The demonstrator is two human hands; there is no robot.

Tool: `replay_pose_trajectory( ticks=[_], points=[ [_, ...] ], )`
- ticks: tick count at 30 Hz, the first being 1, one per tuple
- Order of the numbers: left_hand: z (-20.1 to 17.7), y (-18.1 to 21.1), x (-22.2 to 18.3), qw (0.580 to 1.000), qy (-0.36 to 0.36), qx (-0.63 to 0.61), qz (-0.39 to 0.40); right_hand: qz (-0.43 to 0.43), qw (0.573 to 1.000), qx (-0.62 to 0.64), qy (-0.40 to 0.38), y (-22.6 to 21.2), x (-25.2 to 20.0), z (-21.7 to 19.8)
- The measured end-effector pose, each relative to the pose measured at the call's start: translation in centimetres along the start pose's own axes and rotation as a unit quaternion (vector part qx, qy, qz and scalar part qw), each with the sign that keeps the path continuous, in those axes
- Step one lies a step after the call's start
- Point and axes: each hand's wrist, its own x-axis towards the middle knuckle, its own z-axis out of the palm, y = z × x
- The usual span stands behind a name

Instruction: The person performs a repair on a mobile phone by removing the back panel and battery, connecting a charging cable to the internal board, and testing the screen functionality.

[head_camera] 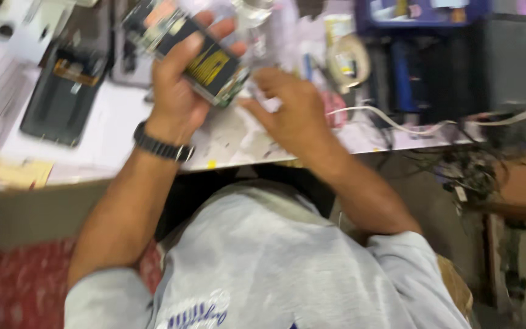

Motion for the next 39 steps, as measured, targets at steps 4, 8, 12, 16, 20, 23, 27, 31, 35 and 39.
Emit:
replay_pose_trajectory(
  ticks=[4, 8, 12, 16, 20, 23, 27, 31, 35, 39],
  points=[
    [0.6, -0.1, -0.1, 1.0, 0.014, -0.003, 0.0, 0.027, 0.998, 0.055, -0.001, -0.3, -0.1, 0.5],
    [0.9, -0.1, -0.1, 1.0, 0.03, -0.003, -0.003, 0.044, 0.998, 0.052, -0.002, -0.3, -0.4, 0.8],
    [0.8, -0.3, -0.2, 0.999, 0.035, -0.003, 0.015, 0.073, 0.995, 0.071, 0.009, -0.5, -0.6, 1.2],
    [0.6, -0.3, -0.2, 0.999, 0.043, -0.014, 0.02, 0.088, 0.993, 0.071, 0.019, -0.5, -0.6, 1.8],
    [-0.2, -0.8, 0.1, 0.998, 0.044, -0.036, 0.019, 0.1, 0.986, 0.133, 0.033, 0.1, -0.8, 2.9],
    [-1.0, -1.2, 0.4, 0.997, 0.036, -0.071, 0.006, 0.084, 0.987, 0.133, 0.04, 0.7, -1.0, 3.2],
    [-1.0, -1.3, 0.3, 0.996, 0.016, -0.08, 0.022, 0.111, 0.976, 0.184, 0.042, 0.3, -1.3, 3.7],
    [-0.4, -1.1, 0.1, 0.997, -0.004, -0.076, 0.033, 0.11, 0.977, 0.177, 0.047, 0.3, -1.5, 3.4],
    [0.3, -1.0, -0.2, 0.997, 0.004, -0.068, 0.028, 0.103, 0.98, 0.164, 0.056, 0.5, -1.5, 3.3],
    [0.9, -1.2, -0.6, 0.998, 0.02, -0.054, 0.032, 0.099, 0.978, 0.171, 0.061, 0.5, -1.5, 3.1]
  ],
)
